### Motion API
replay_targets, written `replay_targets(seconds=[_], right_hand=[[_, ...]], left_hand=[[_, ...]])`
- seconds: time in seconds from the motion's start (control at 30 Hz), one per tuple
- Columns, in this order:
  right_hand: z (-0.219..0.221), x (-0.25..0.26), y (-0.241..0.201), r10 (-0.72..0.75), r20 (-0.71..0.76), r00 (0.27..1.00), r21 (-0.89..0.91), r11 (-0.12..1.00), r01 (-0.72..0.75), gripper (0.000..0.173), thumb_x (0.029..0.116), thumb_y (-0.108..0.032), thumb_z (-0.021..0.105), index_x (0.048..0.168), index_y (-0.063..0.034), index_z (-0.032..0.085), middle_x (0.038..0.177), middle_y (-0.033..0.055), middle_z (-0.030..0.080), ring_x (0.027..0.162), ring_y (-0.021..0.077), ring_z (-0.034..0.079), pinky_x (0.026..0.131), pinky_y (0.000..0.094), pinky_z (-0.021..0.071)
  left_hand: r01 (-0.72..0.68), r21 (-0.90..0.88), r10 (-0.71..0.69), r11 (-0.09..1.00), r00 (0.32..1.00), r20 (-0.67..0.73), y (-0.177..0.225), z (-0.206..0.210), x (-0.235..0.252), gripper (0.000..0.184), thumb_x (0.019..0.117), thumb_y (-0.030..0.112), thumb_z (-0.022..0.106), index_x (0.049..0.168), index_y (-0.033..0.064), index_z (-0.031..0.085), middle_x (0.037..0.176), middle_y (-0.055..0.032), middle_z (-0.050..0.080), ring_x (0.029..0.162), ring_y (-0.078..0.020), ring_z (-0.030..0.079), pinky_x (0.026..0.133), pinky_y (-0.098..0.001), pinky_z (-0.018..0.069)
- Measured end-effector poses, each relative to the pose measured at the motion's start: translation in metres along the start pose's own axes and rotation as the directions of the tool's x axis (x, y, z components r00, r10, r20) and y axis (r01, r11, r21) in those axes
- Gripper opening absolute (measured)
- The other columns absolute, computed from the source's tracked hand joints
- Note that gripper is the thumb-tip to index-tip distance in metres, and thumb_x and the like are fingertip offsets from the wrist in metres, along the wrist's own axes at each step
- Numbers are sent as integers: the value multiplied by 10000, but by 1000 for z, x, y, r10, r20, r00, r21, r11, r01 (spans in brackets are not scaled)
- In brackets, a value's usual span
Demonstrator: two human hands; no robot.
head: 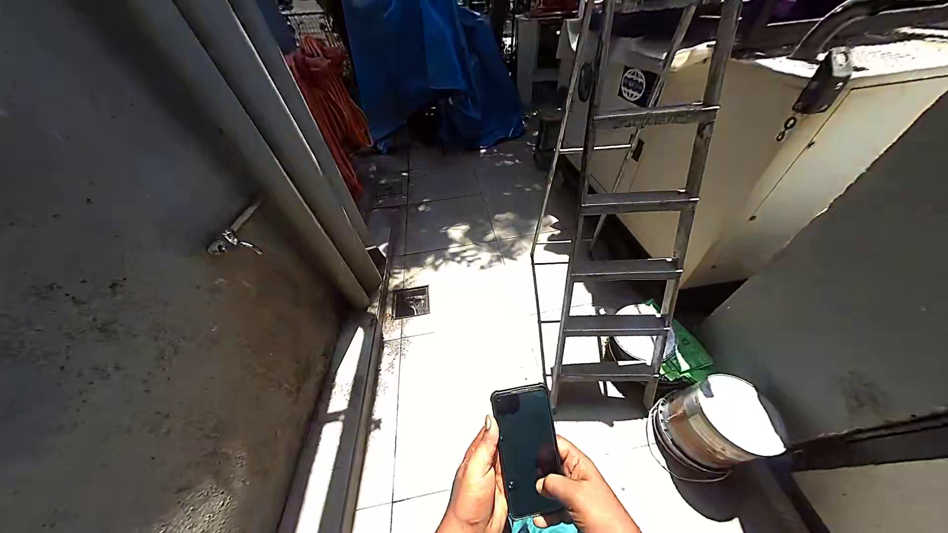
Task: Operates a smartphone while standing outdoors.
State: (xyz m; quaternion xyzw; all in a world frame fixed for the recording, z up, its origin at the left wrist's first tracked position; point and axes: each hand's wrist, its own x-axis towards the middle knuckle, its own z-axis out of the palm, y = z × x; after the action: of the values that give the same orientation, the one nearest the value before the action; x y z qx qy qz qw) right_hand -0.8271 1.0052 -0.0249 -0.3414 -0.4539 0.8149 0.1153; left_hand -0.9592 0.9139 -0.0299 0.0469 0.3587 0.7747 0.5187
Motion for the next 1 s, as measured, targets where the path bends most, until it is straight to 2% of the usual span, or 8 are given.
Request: replay_targets(seconds=[0.07,0.13,0.2,0.27,0.47,0.63,0.83,1.0], right_hand=[[3,76,-27,16,29,999,30,999,-17,276,952,-48,592,1224,-16,554,1036,197,697,820,315,722,571,434,618],[9,150,-59,71,76,995,46,996,-75,313,1028,-231,598,1265,-30,557,1056,217,715,822,330,738,570,437,625],[22,213,-97,137,129,982,47,988,-144,392,1046,-365,569,1286,-55,557,1055,217,720,826,336,741,578,448,625],[35,277,-141,152,187,971,15,987,-157,432,1046,-414,554,1302,-65,553,1066,214,718,850,341,740,600,464,628],[70,441,-236,163,294,942,-131,983,-129,499,1006,-453,602,1293,-52,531,1079,207,714,859,322,739,603,432,631],[88,594,-303,77,241,968,-163,986,-38,494,982,-415,652,1289,-45,538,1074,201,717,858,329,739,584,436,628],[108,764,-399,17,9,1000,-165,986,-15,532,902,-383,763,1255,-40,562,1012,180,730,800,309,738,552,431,617],[115,897,-471,-106,-161,981,-143,986,83,532,831,-376,838,1159,-25,608,927,145,735,737,249,723,541,374,594]], left_hand=[[-36,34,36,999,999,-13,30,-9,70,533,1114,384,293,1450,-5,436,1307,-232,630,1208,-318,636,1047,-489,519],[-59,37,62,998,996,-65,64,-13,131,533,1121,377,275,1458,-3,434,1313,-231,627,1213,-320,633,1049,-491,518],[-86,37,90,996,989,-117,103,-12,183,531,1121,380,276,1459,1,431,1310,-225,631,1207,-315,637,1045,-489,522],[-145,40,148,989,981,-127,145,-7,238,521,1116,373,293,1466,7,416,1315,-219,627,1215,-305,633,1050,-485,519],[-253,-49,237,966,948,-215,241,-13,383,519,1118,364,304,1484,8,399,1348,-221,607,1251,-314,611,1072,-492,502],[-273,-40,262,961,948,-178,313,-24,540,518,1117,346,314,1486,-9,391,1350,-232,598,1257,-309,603,1081,-483,495],[-234,72,241,969,965,-104,408,-6,729,473,1123,300,288,1416,-34,452,1250,-202,650,1165,-260,654,1029,-436,538],[-203,220,211,954,977,-16,476,13,875,472,1121,297,292,1387,-43,483,1245,-189,649,1163,-239,647,1037,-410,530]])
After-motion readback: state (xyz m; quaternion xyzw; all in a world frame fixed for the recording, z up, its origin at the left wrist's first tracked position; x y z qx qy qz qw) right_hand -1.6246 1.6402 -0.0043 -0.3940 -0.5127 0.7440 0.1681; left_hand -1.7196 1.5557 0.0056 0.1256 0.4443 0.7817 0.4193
